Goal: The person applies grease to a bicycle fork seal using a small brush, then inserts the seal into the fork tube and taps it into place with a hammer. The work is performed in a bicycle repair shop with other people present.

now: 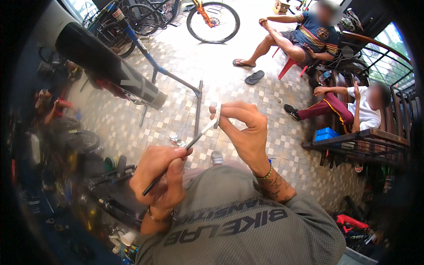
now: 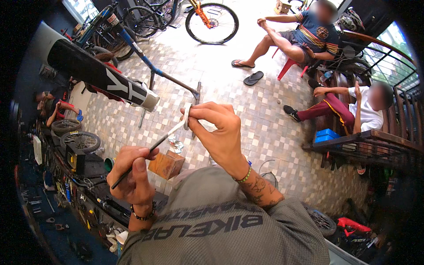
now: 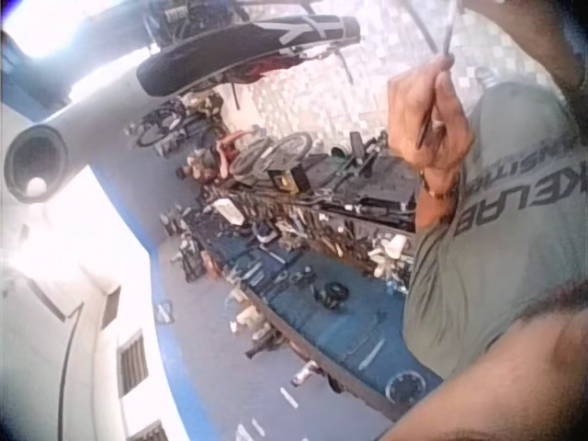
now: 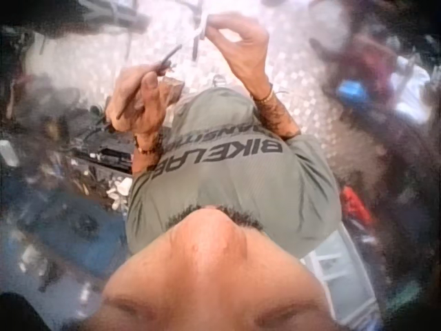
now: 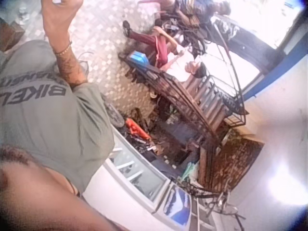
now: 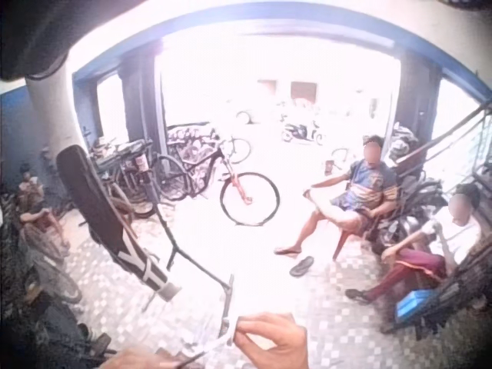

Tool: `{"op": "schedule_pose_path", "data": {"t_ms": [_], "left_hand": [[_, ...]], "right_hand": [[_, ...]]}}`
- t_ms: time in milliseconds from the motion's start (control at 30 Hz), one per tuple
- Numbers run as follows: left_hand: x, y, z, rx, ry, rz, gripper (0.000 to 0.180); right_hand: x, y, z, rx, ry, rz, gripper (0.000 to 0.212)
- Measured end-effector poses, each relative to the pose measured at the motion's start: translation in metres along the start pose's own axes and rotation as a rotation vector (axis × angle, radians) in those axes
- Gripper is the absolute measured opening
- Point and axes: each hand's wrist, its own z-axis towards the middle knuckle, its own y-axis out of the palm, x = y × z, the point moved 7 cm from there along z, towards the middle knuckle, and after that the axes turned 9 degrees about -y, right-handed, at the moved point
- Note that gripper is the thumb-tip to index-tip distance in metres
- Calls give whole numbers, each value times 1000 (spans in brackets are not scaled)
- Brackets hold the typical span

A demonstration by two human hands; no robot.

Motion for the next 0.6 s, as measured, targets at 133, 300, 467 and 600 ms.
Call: {"op": "schedule_pose_path", "data": {"t_ms": [133,300,467,600], "left_hand": [[3,-4,-5,-3,25,-19,15],[16,14,-2,-52,123,18,17],[-12,1,-28,77,-60,-36,16],[-32,-18,-38,179,-193,5,21]], "right_hand": [[-6,-5,-3,4,21,0,12],[-3,-20,-13,113,33,59,16],[5,-81,1,270,94,71,16],[31,-241,-3,843,-51,568,17]]}}
